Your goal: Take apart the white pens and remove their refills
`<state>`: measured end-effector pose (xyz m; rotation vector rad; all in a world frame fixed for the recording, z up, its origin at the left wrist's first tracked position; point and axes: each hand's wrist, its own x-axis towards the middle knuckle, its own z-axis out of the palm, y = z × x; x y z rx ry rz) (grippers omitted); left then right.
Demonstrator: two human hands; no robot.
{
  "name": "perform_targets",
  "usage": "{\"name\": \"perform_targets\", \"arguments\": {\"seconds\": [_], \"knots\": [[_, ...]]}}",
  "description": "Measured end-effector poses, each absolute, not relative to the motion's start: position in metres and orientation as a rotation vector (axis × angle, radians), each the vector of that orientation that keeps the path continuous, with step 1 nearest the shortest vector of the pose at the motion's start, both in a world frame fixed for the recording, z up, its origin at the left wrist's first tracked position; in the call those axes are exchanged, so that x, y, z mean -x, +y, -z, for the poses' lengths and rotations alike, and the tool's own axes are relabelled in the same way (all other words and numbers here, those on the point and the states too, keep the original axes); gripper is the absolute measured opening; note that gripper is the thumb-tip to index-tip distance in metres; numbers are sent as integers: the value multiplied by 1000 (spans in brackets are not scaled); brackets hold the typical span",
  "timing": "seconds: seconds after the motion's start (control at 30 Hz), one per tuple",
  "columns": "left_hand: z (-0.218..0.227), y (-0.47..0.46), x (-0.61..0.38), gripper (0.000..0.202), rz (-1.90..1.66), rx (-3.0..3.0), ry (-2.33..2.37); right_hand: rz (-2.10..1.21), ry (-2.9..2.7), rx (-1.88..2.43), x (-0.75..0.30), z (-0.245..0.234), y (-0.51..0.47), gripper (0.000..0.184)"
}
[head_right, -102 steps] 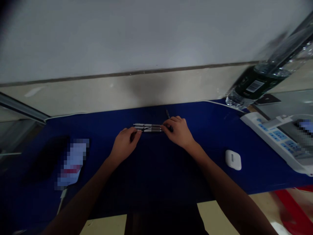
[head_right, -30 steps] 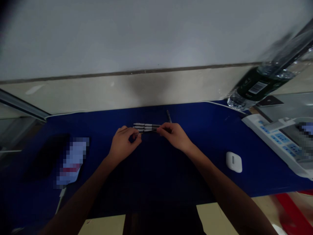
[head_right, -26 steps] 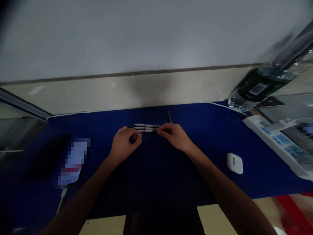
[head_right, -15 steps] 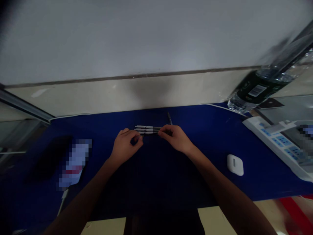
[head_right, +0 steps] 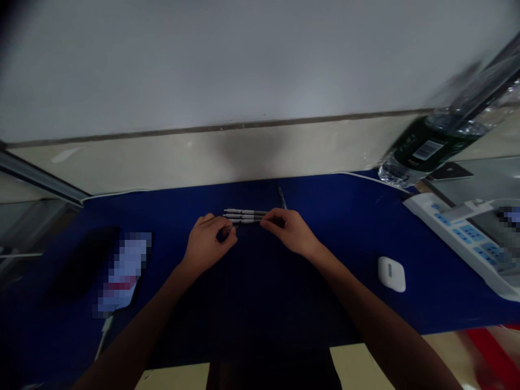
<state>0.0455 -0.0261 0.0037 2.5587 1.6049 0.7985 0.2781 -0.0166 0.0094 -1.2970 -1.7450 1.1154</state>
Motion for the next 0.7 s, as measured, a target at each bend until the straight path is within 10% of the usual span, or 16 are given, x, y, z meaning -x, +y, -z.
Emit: {"name": "perform_targets", "arguments": {"seconds": [0.7], "knots": [[-6, -26, -45, 16, -794, -2554, 1592, -1119, -1745, 1312, -280, -9, -15, 33]]}}
